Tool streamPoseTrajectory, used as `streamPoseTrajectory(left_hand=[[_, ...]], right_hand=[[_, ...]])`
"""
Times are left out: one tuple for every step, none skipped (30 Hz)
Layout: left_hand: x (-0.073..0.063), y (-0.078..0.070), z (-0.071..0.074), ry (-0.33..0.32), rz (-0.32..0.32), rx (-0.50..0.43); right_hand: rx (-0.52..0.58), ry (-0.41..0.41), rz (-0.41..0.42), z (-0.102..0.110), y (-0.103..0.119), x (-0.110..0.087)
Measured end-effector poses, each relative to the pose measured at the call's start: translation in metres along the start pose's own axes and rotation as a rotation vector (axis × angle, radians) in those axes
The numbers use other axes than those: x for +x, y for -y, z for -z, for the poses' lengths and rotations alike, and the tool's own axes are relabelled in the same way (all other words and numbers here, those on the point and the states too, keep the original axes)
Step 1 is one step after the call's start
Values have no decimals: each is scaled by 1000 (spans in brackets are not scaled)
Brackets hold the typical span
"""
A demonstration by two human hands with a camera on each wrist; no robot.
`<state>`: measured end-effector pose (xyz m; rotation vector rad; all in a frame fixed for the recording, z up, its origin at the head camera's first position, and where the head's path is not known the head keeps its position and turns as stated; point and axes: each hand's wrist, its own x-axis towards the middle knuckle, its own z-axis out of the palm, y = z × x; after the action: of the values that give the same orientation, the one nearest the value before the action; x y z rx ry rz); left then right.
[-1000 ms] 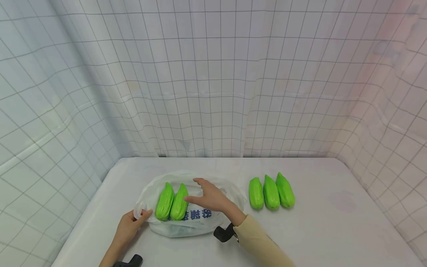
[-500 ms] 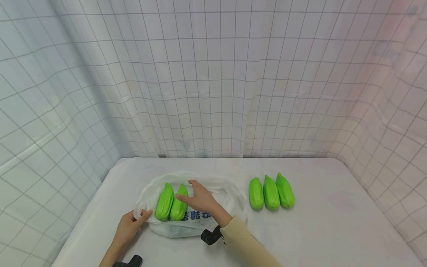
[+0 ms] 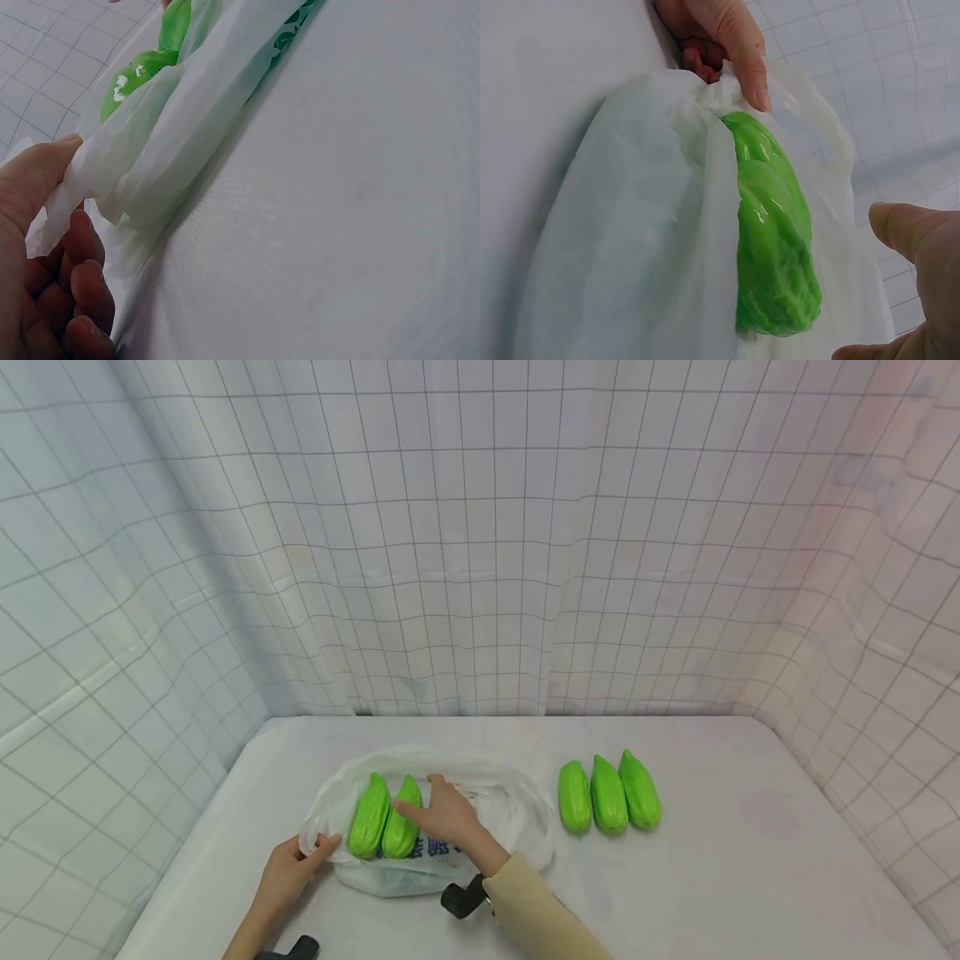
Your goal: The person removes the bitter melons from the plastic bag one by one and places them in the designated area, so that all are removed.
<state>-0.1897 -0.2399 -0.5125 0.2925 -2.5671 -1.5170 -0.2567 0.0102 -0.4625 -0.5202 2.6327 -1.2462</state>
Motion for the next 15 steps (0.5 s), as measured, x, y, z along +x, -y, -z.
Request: streamPoseTrajectory(left_hand=[[0,0,0,-1,-2,-1],[0,0,0,-1,-3,-2],[0,0,0,-1,-6,-2],[0,0,0,-1,-7,-2],[0,0,0,-1,-9,1],[0,0,0,-1,-10,2],[0,0,0,-2,-10,2],[0,0,-1,-3,-10,4],[0,1,0,-2,-9,5],[0,1,0,-2,-10,5],[0,1,-1,-2,-9,4],[0,1,-1,-3,-9,2],[0,2,-1,-4,-8,2],[0,2,-1,-3,-8,3],[1,2,-1,-3,-9,3]], right_hand=[[5,-2,1,-1,1,0],[7,-2,2,-1,2,-1],[11,-2,1,-2,2,-1],[13,-2,0,-2,3,-1],[16,-1,2,-3,4,-1],[16,-2,3,-3,5,-1],[17,-2,1,-4,6,-1],[16,0,-2,-5,6,-1],[14,0,-3,-6,5,0],[8,-1,-1,-7,5,1],[1,-3,-1,-8,4,2],[-4,-4,-1,-9,4,2],[-9,-6,1,-11,3,3],[-10,-7,1,-12,3,3],[-15,-10,5,-13,3,4]])
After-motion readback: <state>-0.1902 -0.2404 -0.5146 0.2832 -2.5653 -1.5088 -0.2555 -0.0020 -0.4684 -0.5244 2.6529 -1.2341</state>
